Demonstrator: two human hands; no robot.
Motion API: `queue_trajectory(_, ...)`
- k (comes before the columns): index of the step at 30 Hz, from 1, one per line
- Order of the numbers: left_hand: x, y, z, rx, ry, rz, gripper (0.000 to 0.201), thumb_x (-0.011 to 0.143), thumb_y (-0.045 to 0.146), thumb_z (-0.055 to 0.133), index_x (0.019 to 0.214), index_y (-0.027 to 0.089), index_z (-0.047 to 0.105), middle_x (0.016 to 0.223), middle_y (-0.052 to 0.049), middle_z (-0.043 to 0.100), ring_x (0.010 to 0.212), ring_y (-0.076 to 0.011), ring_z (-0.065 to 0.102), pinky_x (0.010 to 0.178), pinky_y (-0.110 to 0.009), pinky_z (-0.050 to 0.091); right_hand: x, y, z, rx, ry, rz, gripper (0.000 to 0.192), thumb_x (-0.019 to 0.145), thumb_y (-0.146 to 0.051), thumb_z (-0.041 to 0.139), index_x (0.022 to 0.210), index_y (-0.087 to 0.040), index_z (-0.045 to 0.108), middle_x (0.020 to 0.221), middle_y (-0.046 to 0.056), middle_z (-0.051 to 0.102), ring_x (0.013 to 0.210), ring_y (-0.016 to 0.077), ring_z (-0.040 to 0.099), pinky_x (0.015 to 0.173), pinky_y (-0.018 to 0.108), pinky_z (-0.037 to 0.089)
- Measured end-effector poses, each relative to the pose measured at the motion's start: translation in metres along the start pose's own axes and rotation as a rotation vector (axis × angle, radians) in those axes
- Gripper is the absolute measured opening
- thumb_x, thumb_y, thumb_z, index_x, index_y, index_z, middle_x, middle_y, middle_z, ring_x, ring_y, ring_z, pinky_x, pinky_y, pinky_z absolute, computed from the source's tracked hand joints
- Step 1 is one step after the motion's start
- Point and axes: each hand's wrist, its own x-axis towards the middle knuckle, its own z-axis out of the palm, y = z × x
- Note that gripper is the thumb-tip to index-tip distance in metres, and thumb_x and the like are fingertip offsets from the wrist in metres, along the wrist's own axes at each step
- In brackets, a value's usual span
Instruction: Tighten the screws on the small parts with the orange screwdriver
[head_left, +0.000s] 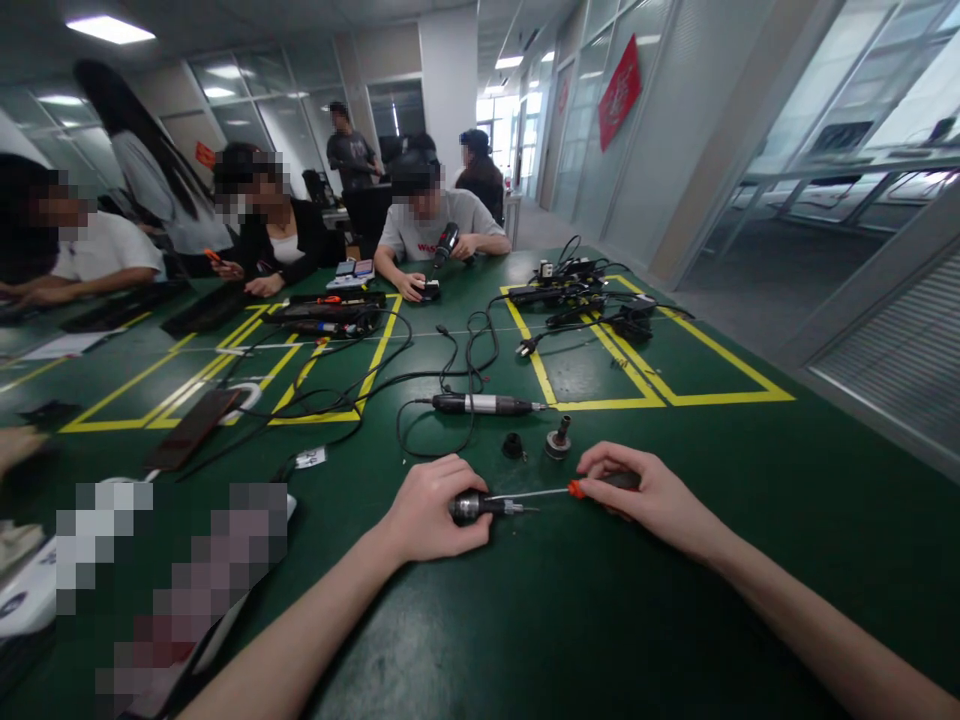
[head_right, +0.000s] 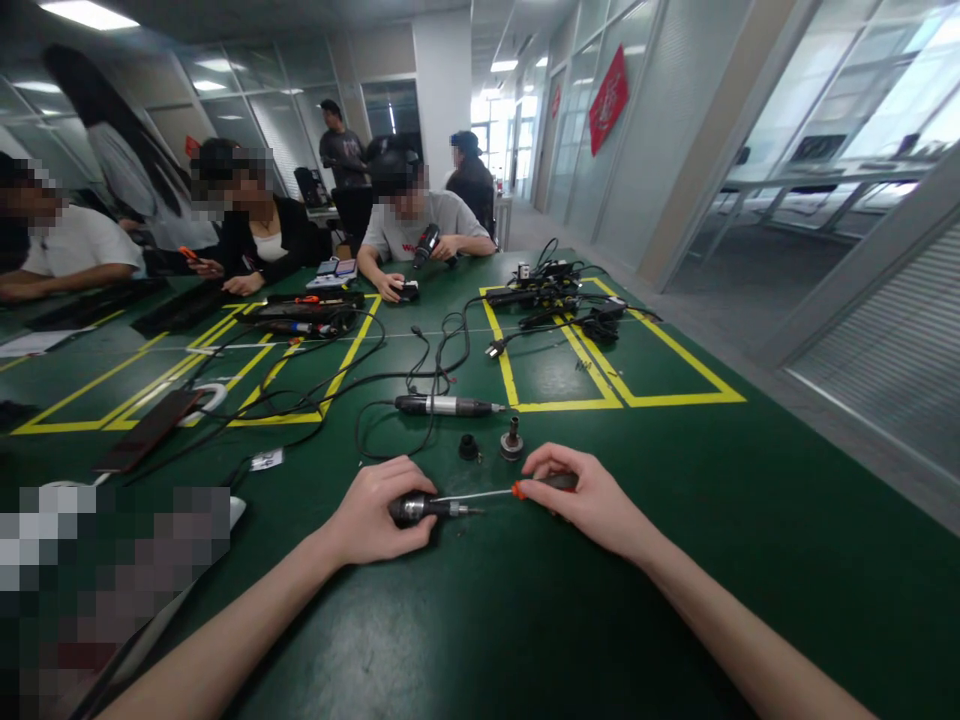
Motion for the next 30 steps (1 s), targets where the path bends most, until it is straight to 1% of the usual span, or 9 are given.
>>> queue_trajectory(4, -0.0001, 0.0004, -0.0008, 0.005, 0.006, 0.007, 0.011, 0.078, 0.021, 0.069, 0.088, 0.018, 0.072, 0.080, -0.005, 0.074, 0.072, -0.0187, 0.067, 0.065, -0.029, 0.055, -0.0001, 0.0002, 0.0020, -0.032, -0.034, 0.014, 0.055, 0.087, -0.075, 0.060, 0.086, -0.020, 0.066, 0.052, -0.005, 0.052, 0.046, 0.0119, 0.045, 0.048, 0.027, 0.037)
queue_trajectory(7, -0.0001, 0.0007, -0.0016, 0.011, 0.001, -0.004, 0.010, 0.078, 0.021, 0.069, 0.088, 0.019, 0.072, 0.080, -0.005, 0.074, 0.072, -0.0186, 0.067, 0.065, -0.029, 0.055, 0.0000, 0.0000, 0.0016, -0.010, -0.033, 0.009, 0.052, 0.084, -0.072, 0.066, 0.089, -0.020, 0.065, 0.058, -0.004, 0.056, 0.051, 0.0129, 0.049, 0.051, 0.028, 0.041)
queue_trajectory(11, -0.0001, 0.0007, -0.0022, 0.020, 0.003, 0.001, 0.011, 0.077, 0.020, 0.069, 0.088, 0.019, 0.071, 0.079, -0.004, 0.074, 0.071, -0.0184, 0.067, 0.065, -0.029, 0.054, 0.0017, 0.0026, -0.0003, 0.000, 0.028, -0.047, 0.045, 0.081, -0.062, 0.075, 0.097, -0.020, 0.068, 0.074, -0.001, 0.063, 0.062, 0.0140, 0.054, 0.060, 0.029, 0.047)
queue_trajectory(14, -0.0004, 0.0008, -0.0024, 0.022, 0.004, 0.002, 0.011, 0.078, 0.020, 0.068, 0.088, 0.019, 0.071, 0.079, -0.004, 0.074, 0.072, -0.0185, 0.067, 0.065, -0.030, 0.055, 0.0019, 0.0036, 0.0000, -0.054, 0.045, -0.078, 0.042, 0.080, -0.060, 0.077, 0.095, -0.020, 0.070, 0.079, 0.001, 0.065, 0.068, 0.0156, 0.059, 0.065, 0.030, 0.050)
queue_trajectory(20, -0.0005, 0.0008, -0.0028, 0.014, 0.003, 0.001, 0.010, 0.079, 0.021, 0.067, 0.087, 0.020, 0.071, 0.078, -0.004, 0.074, 0.071, -0.0183, 0.067, 0.065, -0.029, 0.054, -0.0012, -0.0012, 0.0030, -0.051, -0.046, -0.019, 0.051, 0.090, -0.071, 0.060, 0.083, -0.020, 0.066, 0.056, -0.004, 0.053, 0.049, 0.0120, 0.047, 0.051, 0.028, 0.041)
queue_trajectory(22, -0.0002, 0.0009, -0.0030, 0.011, 0.006, 0.009, 0.010, 0.079, 0.021, 0.067, 0.087, 0.019, 0.071, 0.078, -0.004, 0.073, 0.070, -0.0182, 0.066, 0.064, -0.029, 0.054, -0.0010, -0.0028, 0.0026, -0.010, -0.045, 0.001, 0.048, 0.085, -0.069, 0.067, 0.086, -0.020, 0.066, 0.059, -0.004, 0.055, 0.051, 0.0121, 0.049, 0.051, 0.028, 0.042)
queue_trajectory(25, 0.0000, 0.0013, -0.0031, 0.016, -0.005, 0.004, 0.010, 0.079, 0.021, 0.066, 0.088, 0.020, 0.071, 0.079, -0.004, 0.074, 0.071, -0.0183, 0.066, 0.065, -0.029, 0.054, 0.0005, -0.0042, 0.0019, 0.033, -0.006, 0.002, 0.044, 0.078, -0.060, 0.078, 0.092, -0.019, 0.068, 0.073, 0.000, 0.064, 0.058, 0.0124, 0.054, 0.054, 0.027, 0.043)
queue_trajectory(27, 0.0000, 0.0015, -0.0032, 0.018, -0.015, -0.005, 0.011, 0.079, 0.021, 0.066, 0.089, 0.020, 0.071, 0.079, -0.005, 0.074, 0.072, -0.0186, 0.067, 0.066, -0.030, 0.054, 0.0013, -0.0043, 0.0023, 0.023, 0.018, -0.005, 0.043, 0.075, -0.056, 0.081, 0.091, -0.019, 0.069, 0.080, 0.002, 0.067, 0.060, 0.0120, 0.054, 0.053, 0.026, 0.042)
queue_trajectory(30, 0.0001, 0.0014, -0.0034, 0.015, -0.016, -0.009, 0.011, 0.079, 0.022, 0.066, 0.089, 0.020, 0.072, 0.079, -0.005, 0.074, 0.072, -0.0187, 0.067, 0.067, -0.030, 0.055, 0.0010, -0.0035, 0.0041, -0.004, 0.010, -0.008, 0.044, 0.080, -0.063, 0.074, 0.084, -0.019, 0.068, 0.070, 0.001, 0.064, 0.056, 0.0125, 0.052, 0.052, 0.026, 0.041)
